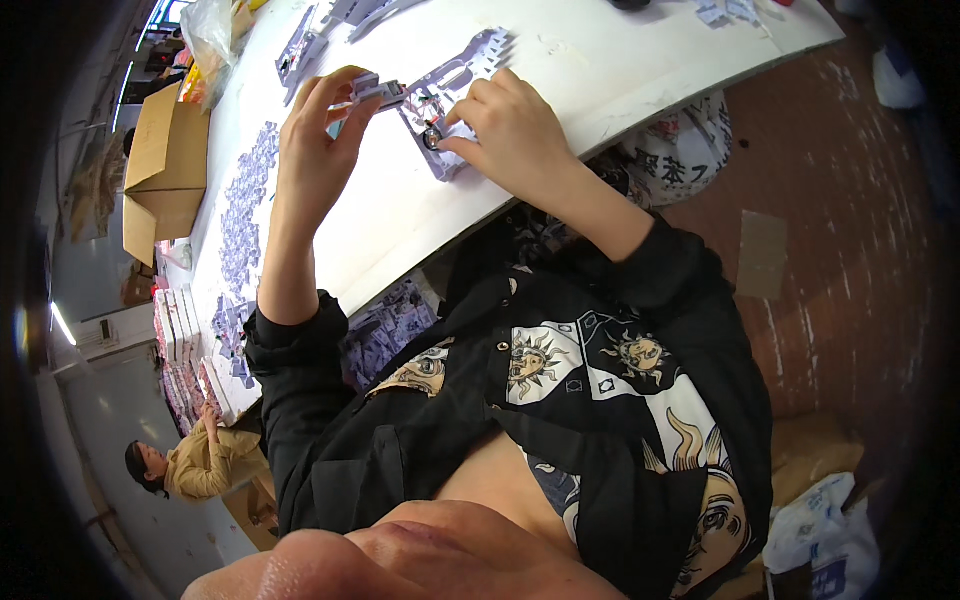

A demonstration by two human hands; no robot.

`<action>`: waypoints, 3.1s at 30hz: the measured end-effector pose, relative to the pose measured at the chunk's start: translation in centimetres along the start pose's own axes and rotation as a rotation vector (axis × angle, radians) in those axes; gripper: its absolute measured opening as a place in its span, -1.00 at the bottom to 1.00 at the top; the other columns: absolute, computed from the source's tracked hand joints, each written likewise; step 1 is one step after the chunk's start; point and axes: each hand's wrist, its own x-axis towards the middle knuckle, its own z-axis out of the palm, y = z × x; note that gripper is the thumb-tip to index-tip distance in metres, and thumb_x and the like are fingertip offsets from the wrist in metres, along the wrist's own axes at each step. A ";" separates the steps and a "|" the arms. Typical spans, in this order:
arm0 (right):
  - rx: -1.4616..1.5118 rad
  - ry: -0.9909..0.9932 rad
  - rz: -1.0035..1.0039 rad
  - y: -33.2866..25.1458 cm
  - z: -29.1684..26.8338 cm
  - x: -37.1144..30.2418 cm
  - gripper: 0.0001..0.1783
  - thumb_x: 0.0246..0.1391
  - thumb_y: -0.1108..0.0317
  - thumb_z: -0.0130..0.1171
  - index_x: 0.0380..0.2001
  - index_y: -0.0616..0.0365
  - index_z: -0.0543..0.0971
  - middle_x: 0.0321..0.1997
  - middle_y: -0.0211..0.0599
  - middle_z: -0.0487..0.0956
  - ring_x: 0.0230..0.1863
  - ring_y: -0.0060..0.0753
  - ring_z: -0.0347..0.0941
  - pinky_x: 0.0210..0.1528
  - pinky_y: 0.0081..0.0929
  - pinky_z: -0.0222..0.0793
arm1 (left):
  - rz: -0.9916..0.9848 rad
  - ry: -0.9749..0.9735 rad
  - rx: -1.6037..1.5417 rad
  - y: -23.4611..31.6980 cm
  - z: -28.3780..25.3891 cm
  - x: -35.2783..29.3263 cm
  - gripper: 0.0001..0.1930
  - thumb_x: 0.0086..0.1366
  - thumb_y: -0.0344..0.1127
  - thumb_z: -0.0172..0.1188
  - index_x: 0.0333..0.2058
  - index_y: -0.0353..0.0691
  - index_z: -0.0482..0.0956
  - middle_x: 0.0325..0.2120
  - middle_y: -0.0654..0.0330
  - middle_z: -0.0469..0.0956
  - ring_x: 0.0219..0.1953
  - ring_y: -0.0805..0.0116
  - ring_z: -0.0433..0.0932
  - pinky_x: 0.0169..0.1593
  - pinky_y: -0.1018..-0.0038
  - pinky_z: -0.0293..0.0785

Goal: The person assembles small plastic housing components by hand, taking plastic shells from a component bin and fitting them together.

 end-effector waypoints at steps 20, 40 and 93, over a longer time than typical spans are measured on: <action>-0.129 -0.012 0.136 2.1 2.4 2.9 -0.86 -0.01 0.23 0.35 -0.38 -0.01 0.67 -0.33 -0.50 0.60 -0.18 -0.35 0.51 -0.13 -0.40 0.48 | -0.048 -0.298 0.035 1.9 2.8 -1.3 -0.67 0.22 -0.36 0.33 -0.04 -0.32 0.62 -0.31 -0.03 0.57 -0.31 0.06 0.63 -0.19 0.28 0.55; 0.027 0.026 -0.023 4.1 4.2 2.5 -0.68 0.01 0.35 0.32 -0.12 0.06 0.59 -0.16 -0.25 0.61 -0.11 -0.23 0.55 -0.09 -0.36 0.53 | 0.062 -0.349 0.055 -2.1 4.0 -1.3 -0.67 0.19 -0.33 0.34 -0.06 -0.24 0.64 -0.28 -0.02 0.61 -0.24 -0.01 0.62 -0.13 0.23 0.54; 0.005 -0.266 -0.068 -1.8 2.8 -2.1 -0.22 -0.07 -0.02 0.43 0.17 0.16 0.49 -0.12 -0.24 0.56 -0.08 -0.16 0.44 0.03 -0.32 0.40 | -0.681 0.483 -0.272 -4.6 3.6 -18.2 -0.59 0.37 -0.55 0.06 0.19 -0.36 0.38 -0.10 -0.08 0.50 -0.04 0.16 0.57 0.07 0.34 0.51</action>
